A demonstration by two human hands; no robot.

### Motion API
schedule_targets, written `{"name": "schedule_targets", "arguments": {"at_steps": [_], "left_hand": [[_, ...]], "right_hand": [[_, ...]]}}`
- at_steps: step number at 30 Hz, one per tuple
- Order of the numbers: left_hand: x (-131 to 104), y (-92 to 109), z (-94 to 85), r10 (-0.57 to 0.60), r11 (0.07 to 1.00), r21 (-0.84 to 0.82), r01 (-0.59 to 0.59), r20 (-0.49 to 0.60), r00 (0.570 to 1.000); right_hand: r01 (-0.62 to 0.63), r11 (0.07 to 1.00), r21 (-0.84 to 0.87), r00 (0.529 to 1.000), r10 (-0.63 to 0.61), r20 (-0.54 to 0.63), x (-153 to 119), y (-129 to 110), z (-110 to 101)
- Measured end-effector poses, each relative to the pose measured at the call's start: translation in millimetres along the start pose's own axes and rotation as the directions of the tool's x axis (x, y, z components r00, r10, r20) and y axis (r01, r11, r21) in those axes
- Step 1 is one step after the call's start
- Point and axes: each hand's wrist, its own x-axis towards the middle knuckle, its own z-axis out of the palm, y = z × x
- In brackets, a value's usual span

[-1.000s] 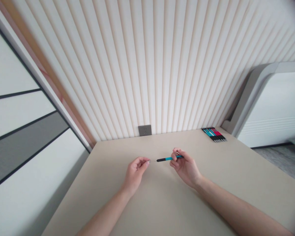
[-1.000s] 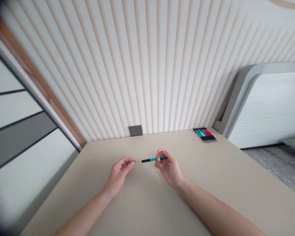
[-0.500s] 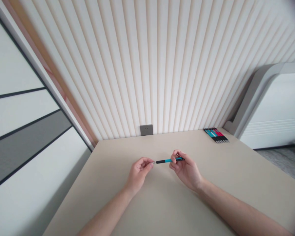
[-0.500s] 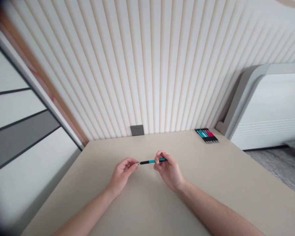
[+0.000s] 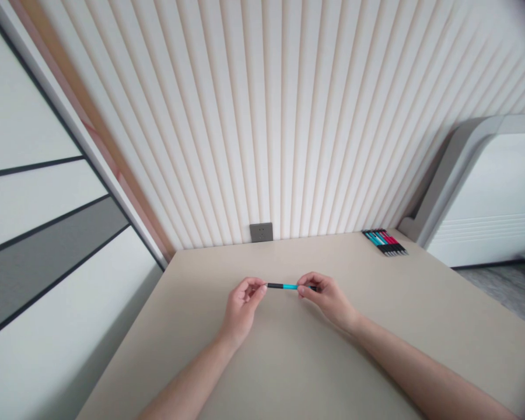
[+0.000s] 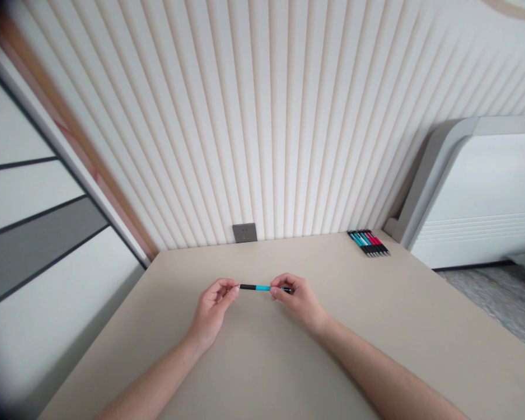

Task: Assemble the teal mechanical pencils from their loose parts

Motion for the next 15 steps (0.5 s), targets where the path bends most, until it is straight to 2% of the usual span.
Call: {"name": "schedule_targets", "arguments": {"at_steps": [3,8,12,15], "left_hand": [[0.1,-1.4,-2.0,0.027,0.998,0.047,-0.028,0.039,0.999],[0.0,-3.8,-4.8,0.049,0.993,0.1,-0.059,0.096,0.994],[1.0,-5.8,-5.3,0.049,0.991,0.117,-0.058,0.079,0.996],[2.2,-6.3,-6.3,0.055,0.984,0.163,-0.064,0.059,0.997]], "right_hand": [[-0.032,0.991,-0.129,0.999,0.029,-0.024,2.8,1.7,-5.0],[-0.103,0.985,-0.14,0.994,0.098,-0.046,5.3,8.8,-3.4],[-0.07,0.977,-0.203,0.997,0.064,-0.04,3.7,11.1,-2.7],[0.024,0.96,-0.279,0.999,-0.032,-0.024,1.4,7.0,-4.0]]}}
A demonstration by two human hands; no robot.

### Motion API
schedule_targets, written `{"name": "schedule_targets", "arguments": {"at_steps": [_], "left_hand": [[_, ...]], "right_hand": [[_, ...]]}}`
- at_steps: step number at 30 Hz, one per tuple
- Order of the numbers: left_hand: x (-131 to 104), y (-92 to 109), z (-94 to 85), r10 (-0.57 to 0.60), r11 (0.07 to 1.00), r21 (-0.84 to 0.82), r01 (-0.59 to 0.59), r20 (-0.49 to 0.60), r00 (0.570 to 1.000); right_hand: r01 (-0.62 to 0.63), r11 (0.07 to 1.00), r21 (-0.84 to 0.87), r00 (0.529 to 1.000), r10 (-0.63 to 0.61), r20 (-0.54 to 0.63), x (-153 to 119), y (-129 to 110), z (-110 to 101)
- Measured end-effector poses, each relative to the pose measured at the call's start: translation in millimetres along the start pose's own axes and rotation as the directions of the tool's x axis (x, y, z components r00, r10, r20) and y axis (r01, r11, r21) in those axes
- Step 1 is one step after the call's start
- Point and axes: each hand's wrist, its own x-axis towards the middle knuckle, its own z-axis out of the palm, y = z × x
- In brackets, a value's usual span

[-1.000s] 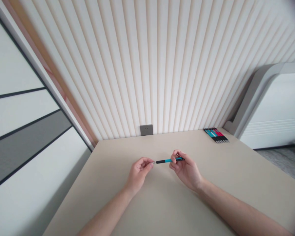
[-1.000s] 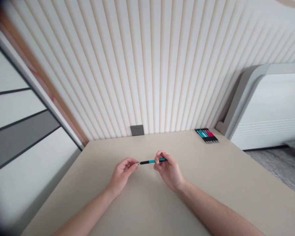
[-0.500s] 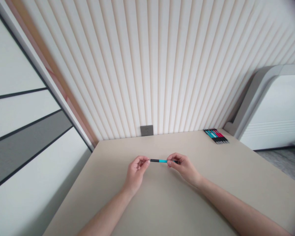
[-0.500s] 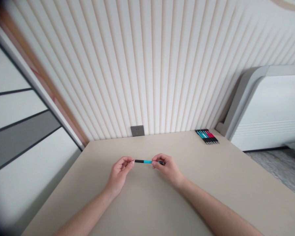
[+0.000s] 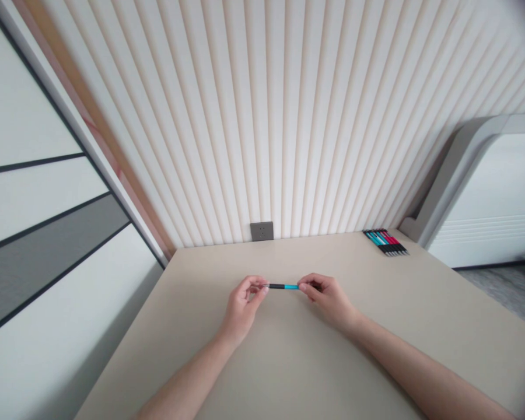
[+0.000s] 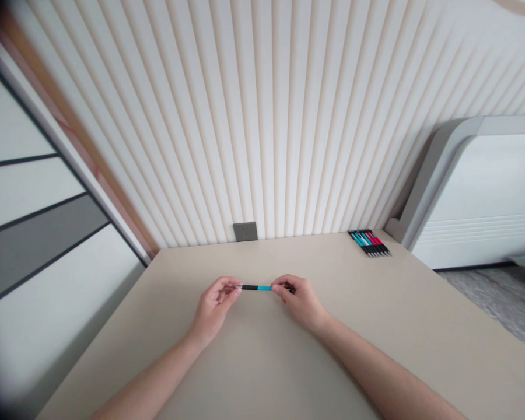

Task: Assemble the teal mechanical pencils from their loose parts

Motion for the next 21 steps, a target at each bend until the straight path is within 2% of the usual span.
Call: {"name": "schedule_targets", "arguments": {"at_steps": [2,4,9,12,17,21], "left_hand": [[0.4,-0.3,-1.1,0.01,0.999,0.036,-0.01,0.0,1.0],[0.2,-0.6,-2.1,0.016,0.998,0.059,-0.016,0.007,1.0],[-1.4,-1.3,-1.9,0.053,0.994,0.092,-0.055,0.031,0.998],[-1.5,-2.3,-0.6,0.062,0.994,0.09,-0.064,0.034,0.998],[-0.7,0.6,0.3,0.026,0.997,0.077,-0.03,0.056,0.998],[-1.5,5.4,-0.3,-0.049,0.993,0.108,0.037,0.105,0.993]], "right_hand": [[0.093,0.994,-0.056,0.996,-0.094,-0.007,-1.0,-3.3,-1.6],[0.128,0.987,-0.098,0.992,-0.129,-0.011,-1.7,-5.4,-2.2],[-0.05,0.999,0.01,0.999,0.05,0.019,-3.1,-2.5,1.3],[-0.073,0.997,0.021,0.996,0.072,0.042,-3.6,-0.5,3.0],[-0.007,0.997,-0.073,1.0,0.008,0.01,-3.3,-1.9,0.2],[0.103,0.972,-0.21,0.995,-0.102,0.016,-4.3,-8.7,-3.2]]}}
